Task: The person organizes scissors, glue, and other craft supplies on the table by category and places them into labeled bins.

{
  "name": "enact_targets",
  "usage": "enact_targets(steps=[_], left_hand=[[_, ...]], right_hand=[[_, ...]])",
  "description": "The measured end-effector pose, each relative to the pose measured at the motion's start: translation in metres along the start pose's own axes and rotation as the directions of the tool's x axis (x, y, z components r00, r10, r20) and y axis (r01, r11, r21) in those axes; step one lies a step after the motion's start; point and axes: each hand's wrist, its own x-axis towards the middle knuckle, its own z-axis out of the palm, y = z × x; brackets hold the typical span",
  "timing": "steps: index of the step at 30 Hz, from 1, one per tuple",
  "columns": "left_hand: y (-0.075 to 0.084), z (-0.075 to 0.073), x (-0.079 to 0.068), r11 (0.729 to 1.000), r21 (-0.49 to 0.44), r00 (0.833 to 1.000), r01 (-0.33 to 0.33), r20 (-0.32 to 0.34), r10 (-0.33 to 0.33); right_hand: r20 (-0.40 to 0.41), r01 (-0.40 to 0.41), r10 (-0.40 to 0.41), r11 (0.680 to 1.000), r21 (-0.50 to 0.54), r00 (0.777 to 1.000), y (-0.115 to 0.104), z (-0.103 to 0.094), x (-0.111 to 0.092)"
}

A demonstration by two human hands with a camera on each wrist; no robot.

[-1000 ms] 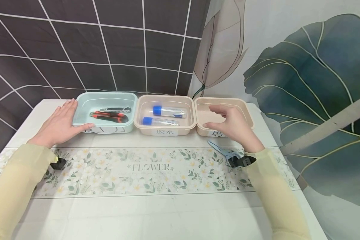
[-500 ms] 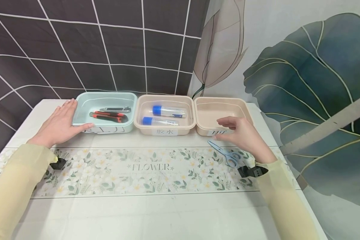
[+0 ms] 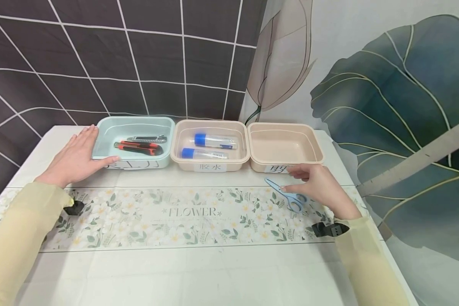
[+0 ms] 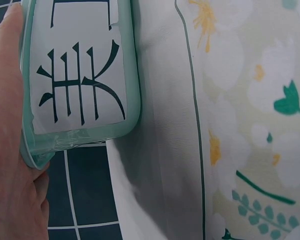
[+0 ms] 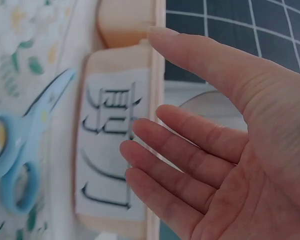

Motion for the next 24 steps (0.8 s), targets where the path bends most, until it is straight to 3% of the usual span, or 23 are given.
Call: enact_targets(steps=[4,14,24], left_hand=[[0.001,0.0,0.001,1.0,-0.003,1.0,0.0,0.003,0.0],[0.0,0.0,0.0,1.0,-0.002,1.0,-0.004,0.001,0.004],[0.0,0.0,0.001,1.0,0.005,1.0,0.01,0.014,-0.01]], right_hand=[[0.009,-0.008,0.008,1.0,-0.006,1.0,0.012,0.003,-0.003],[0.049,-0.124,0.125,0.992,-0.025,0.991,0.037,0.011,-0.007],[0.067,-0.174,0.177,0.984,-0.046,0.982,0.046,0.019,-0.011]])
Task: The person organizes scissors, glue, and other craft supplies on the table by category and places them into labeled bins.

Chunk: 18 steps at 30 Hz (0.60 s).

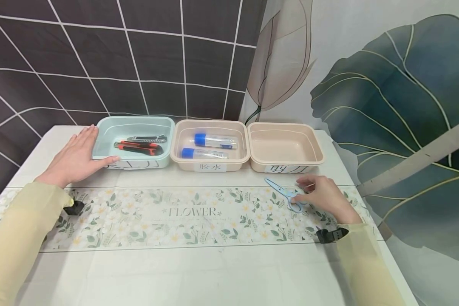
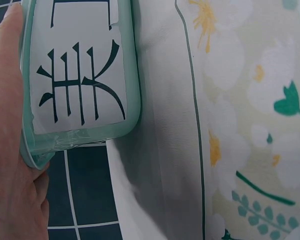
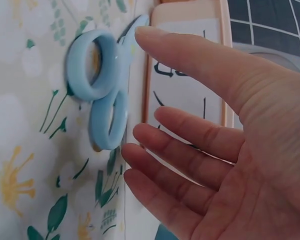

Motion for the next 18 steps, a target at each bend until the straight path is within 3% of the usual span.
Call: enact_targets(steps=[18], left_hand=[[-0.0003,0.0011,0.0001,1.0,0.002,1.0,-0.002,-0.01,0.002]], right_hand=[[0.03,-0.038,0.039,0.999,-0.038,0.999,0.0049,0.0083,-0.0019]])
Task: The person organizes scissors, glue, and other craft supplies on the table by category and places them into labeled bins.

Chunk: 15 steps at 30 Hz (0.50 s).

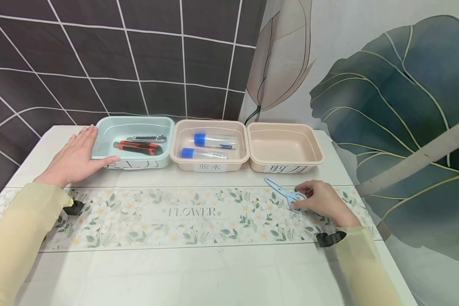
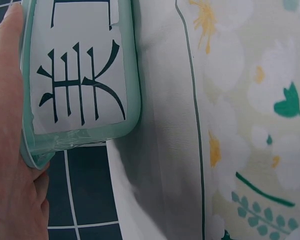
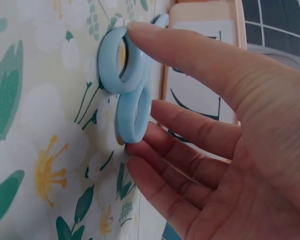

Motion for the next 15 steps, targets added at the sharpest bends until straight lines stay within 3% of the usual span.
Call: enact_targets(steps=[15], left_hand=[[0.0006,-0.0008,-0.0006,1.0,-0.008,1.0,-0.003,0.001,0.003]], right_hand=[[0.021,0.057,-0.056,0.997,-0.052,0.998,-0.0052,0.0003,0.0016]])
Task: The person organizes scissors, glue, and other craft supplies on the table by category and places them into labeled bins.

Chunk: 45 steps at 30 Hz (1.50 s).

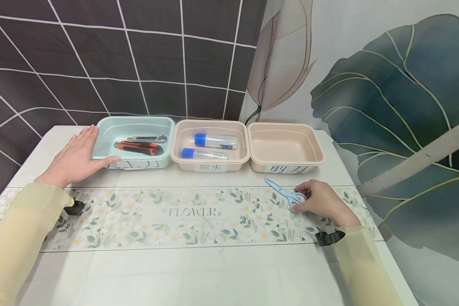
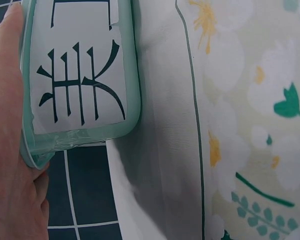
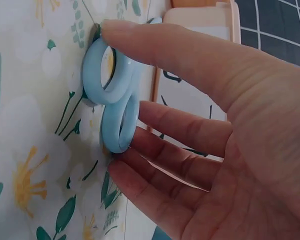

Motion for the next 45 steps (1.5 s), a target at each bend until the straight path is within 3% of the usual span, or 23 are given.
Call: enact_targets(steps=[29,45], left_hand=[[0.001,-0.002,0.002,1.0,0.009,1.0,-0.002,-0.001,0.002],[0.001,-0.001,0.001,1.0,0.008,1.0,0.002,0.004,-0.002]], right_hand=[[-0.04,0.083,-0.089,0.988,-0.133,0.995,-0.009,0.004,0.006],[-0.092,0.183,-0.191,0.98,-0.083,0.977,-0.019,-0.002,0.005]])
